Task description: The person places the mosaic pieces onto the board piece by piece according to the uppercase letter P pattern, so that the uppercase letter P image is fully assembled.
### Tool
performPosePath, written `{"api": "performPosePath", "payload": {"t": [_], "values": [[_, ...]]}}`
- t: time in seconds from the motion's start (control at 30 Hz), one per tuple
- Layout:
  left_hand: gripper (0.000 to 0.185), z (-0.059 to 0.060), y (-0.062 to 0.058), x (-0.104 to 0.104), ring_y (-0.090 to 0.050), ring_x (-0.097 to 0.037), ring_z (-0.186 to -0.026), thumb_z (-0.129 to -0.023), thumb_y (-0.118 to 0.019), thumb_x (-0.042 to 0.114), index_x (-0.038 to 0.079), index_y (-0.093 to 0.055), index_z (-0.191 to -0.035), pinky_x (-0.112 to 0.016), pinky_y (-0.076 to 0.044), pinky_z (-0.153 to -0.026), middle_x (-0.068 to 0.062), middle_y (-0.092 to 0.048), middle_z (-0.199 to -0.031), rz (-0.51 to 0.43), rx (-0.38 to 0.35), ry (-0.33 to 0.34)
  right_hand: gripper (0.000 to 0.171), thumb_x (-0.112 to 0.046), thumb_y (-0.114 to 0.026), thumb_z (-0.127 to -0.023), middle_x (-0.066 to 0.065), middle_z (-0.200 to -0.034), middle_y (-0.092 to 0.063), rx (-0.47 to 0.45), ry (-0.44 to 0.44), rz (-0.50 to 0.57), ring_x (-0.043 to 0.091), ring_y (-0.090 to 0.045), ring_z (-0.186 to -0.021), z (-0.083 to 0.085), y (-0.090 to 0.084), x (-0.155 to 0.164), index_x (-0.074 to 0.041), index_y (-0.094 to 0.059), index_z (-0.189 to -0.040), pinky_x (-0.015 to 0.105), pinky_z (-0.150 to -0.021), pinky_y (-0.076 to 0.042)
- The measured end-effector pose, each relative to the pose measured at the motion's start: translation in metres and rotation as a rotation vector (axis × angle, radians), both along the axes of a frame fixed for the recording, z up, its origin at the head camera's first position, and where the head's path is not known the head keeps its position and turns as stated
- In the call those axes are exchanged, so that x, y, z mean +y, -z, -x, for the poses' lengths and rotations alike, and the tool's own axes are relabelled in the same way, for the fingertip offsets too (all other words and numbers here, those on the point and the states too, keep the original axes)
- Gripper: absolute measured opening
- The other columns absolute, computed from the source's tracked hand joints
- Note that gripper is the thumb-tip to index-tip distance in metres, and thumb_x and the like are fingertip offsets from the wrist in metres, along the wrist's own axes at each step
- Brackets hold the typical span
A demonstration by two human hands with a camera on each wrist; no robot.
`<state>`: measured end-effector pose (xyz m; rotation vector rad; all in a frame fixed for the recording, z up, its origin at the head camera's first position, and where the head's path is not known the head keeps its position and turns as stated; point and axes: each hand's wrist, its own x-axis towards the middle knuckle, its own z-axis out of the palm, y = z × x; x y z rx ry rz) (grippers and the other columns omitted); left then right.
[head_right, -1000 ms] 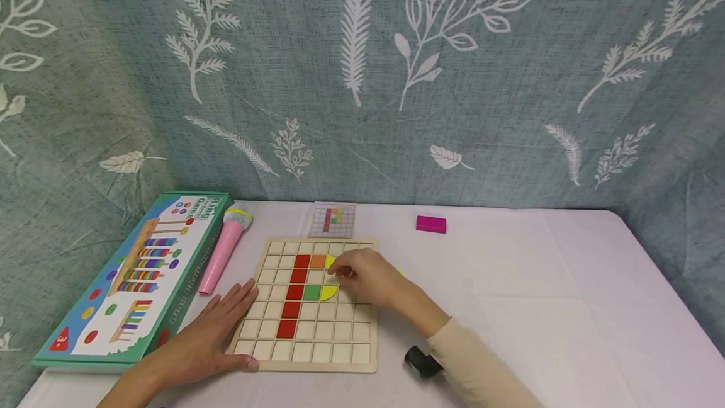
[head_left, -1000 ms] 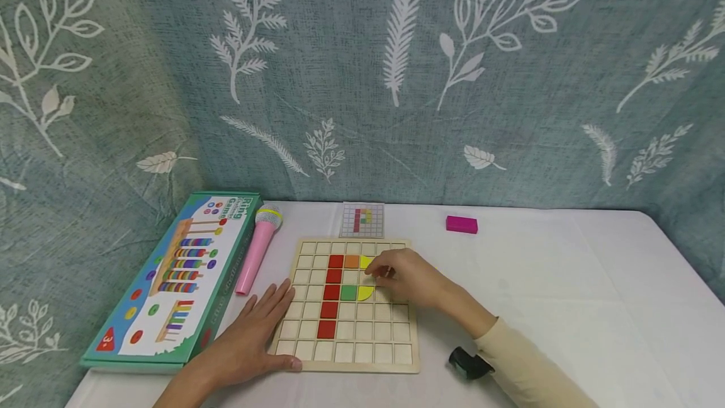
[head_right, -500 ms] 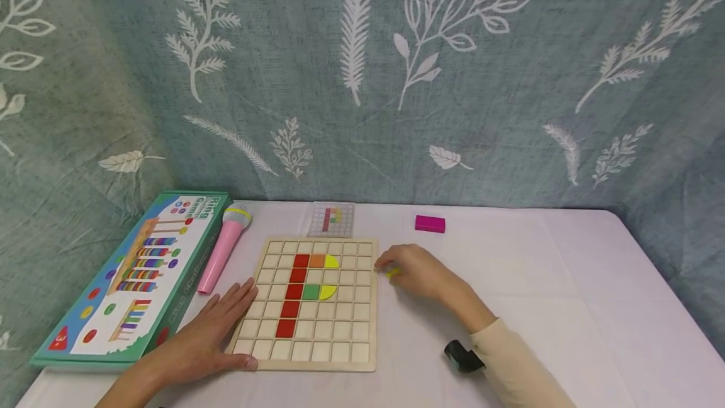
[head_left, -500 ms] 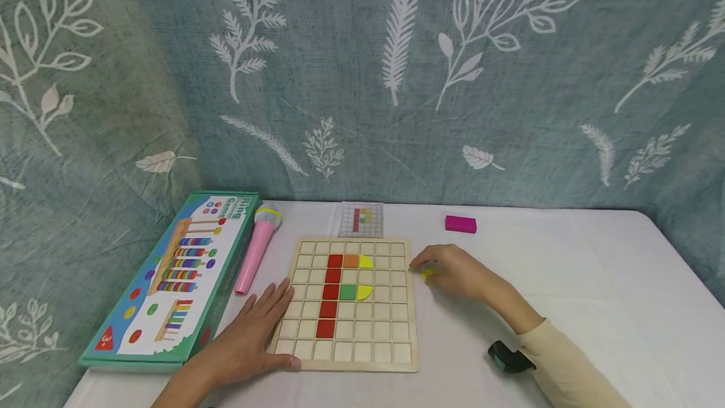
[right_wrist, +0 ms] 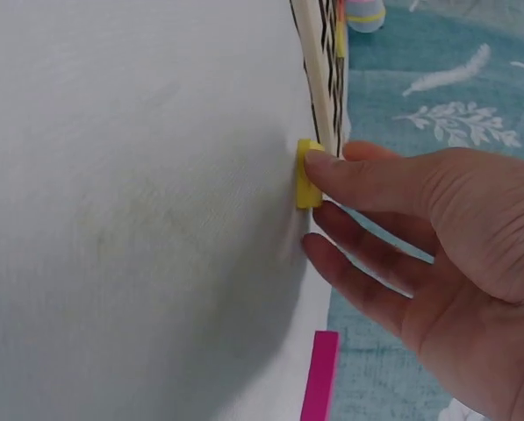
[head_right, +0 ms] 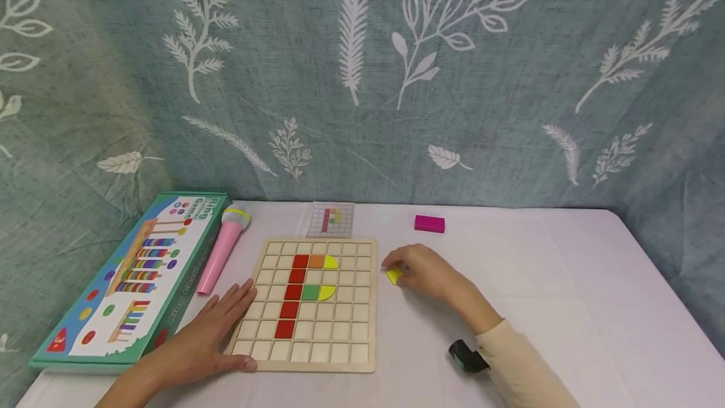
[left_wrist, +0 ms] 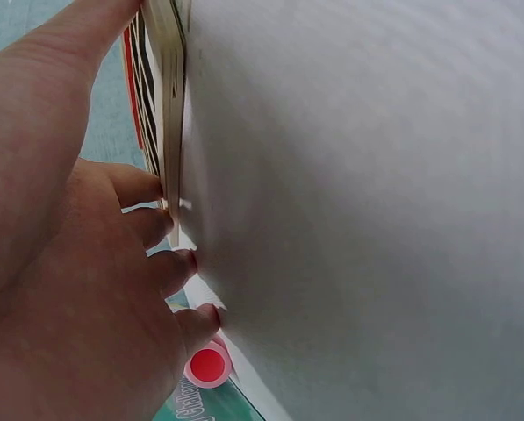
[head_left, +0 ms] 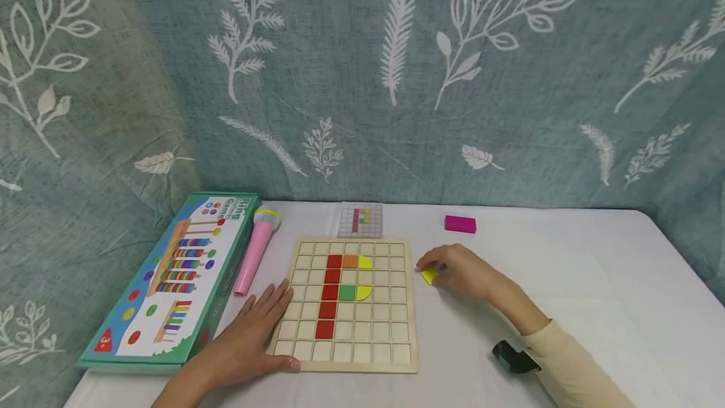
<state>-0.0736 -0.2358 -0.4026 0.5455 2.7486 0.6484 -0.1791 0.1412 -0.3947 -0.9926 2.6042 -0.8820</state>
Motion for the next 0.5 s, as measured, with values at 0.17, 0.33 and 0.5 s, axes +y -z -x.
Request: {"api": "performPosePath", "payload": {"t": [0.17,0.33,0.5], "values": [[0.11,0.0,0.0,0.0,-0.008,-0.031,-0.137,-0.063,-0.061,0.068,0.006,-0.019,-0.144,-0.048,-0.005,-0.109,-0.009,-0.015,-0.15,-0.003,-0.001,-0.005,0.029,0.005,-0.07,-0.072,0.0,-0.088,-0.065,0.068,0.031,0.009,0.012,-0.058,-0.081,0.001,-0.003,-0.003,-0.003,-0.066,-0.1,0.026,-0.073,-0.053],[0.111,0.0,0.0,0.001,-0.008,-0.031,-0.137,-0.062,-0.062,0.069,0.008,-0.019,-0.144,-0.046,-0.006,-0.109,-0.009,-0.015,-0.15,0.005,-0.006,-0.017,0.028,0.007,-0.067,-0.074,-0.001,-0.082,-0.063,0.036,0.013,0.069,0.011,-0.057,-0.077,0.003,-0.008,-0.008,-0.002,-0.066,-0.1,0.022,-0.069,-0.052],[0.11,0.0,0.001,0.0,-0.008,-0.031,-0.137,-0.063,-0.062,0.068,0.007,-0.019,-0.144,-0.046,-0.005,-0.109,-0.009,-0.015,-0.15,-0.001,-0.003,-0.005,0.027,0.002,-0.069,-0.075,-0.002,-0.082,-0.062,-0.007,-0.003,0.101,0.01,-0.056,-0.077,0.005,-0.013,-0.024,-0.003,-0.066,-0.102,0.019,-0.069,-0.052]]}}
